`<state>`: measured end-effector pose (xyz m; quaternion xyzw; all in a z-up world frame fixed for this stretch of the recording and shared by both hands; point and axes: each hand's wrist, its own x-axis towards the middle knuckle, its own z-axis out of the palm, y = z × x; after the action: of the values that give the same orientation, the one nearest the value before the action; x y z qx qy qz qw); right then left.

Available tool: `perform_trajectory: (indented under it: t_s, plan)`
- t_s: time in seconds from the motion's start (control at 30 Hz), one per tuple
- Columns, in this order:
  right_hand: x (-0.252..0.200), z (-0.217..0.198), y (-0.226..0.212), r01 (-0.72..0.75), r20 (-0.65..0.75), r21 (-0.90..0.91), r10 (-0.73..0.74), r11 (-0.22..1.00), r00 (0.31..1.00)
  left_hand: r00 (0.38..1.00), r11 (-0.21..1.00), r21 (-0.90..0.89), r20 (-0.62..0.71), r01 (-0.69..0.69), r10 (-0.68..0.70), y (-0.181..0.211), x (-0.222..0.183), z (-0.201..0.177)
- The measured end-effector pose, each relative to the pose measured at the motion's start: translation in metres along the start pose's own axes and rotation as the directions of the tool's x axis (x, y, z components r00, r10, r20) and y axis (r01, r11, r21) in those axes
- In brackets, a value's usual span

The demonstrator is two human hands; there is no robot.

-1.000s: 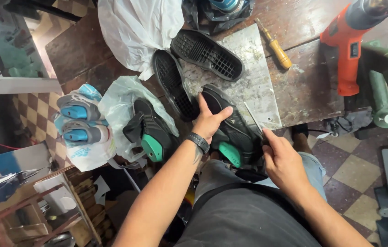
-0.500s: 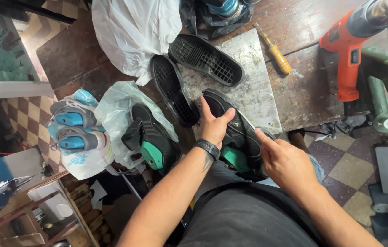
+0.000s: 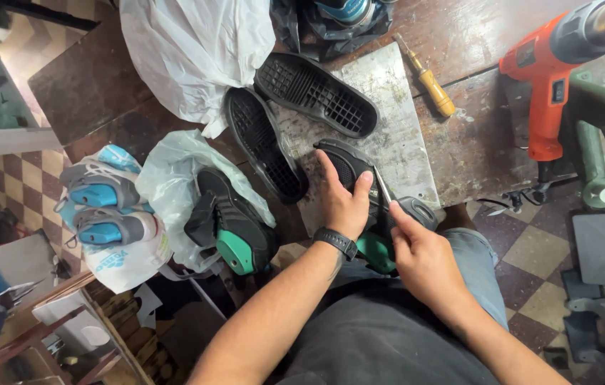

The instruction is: Repairing a shoe by prying the sole with a tool and using a utility knife to trim components at a workbench.

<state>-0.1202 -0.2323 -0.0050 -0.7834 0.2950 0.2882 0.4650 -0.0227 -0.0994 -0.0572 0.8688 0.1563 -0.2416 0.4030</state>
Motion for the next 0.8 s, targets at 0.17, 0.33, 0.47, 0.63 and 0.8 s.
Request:
perform_trajectory:
  t_s: [0.17, 0.33, 0.47, 0.63, 0.8]
  plan:
    - [0.004, -0.002, -0.001, -0.09, 0.042, 0.531, 0.079, 0.842, 0.996, 0.999, 0.996, 0.087, -0.031, 0.014, -0.012, -0.006, 0.006, 0.003]
    - [-0.003, -0.025, 0.041, 0.267, -0.153, -0.644, -0.462, 0.717, 0.873, 1.0, 0.998, 0.056, -0.026, 0.002, -0.001, -0.013, 0.006, 0.01]
    - [0.013, -0.008, 0.05, 0.274, -0.202, -0.728, -0.578, 0.629, 0.791, 0.999, 0.999, 0.024, -0.023, -0.023, 0.024, -0.01, 0.005, 0.009]
    - [0.013, -0.002, 0.012, 0.165, -0.054, -0.212, -0.18, 0.963, 0.982, 0.998, 0.996, 0.091, -0.062, 0.007, -0.001, 0.0, 0.004, 0.011]
    - [0.021, -0.015, -0.004, 0.016, -0.024, 0.141, -0.013, 0.99, 1.0, 0.996, 0.994, 0.098, -0.076, -0.037, 0.045, -0.016, 0.008, 0.013]
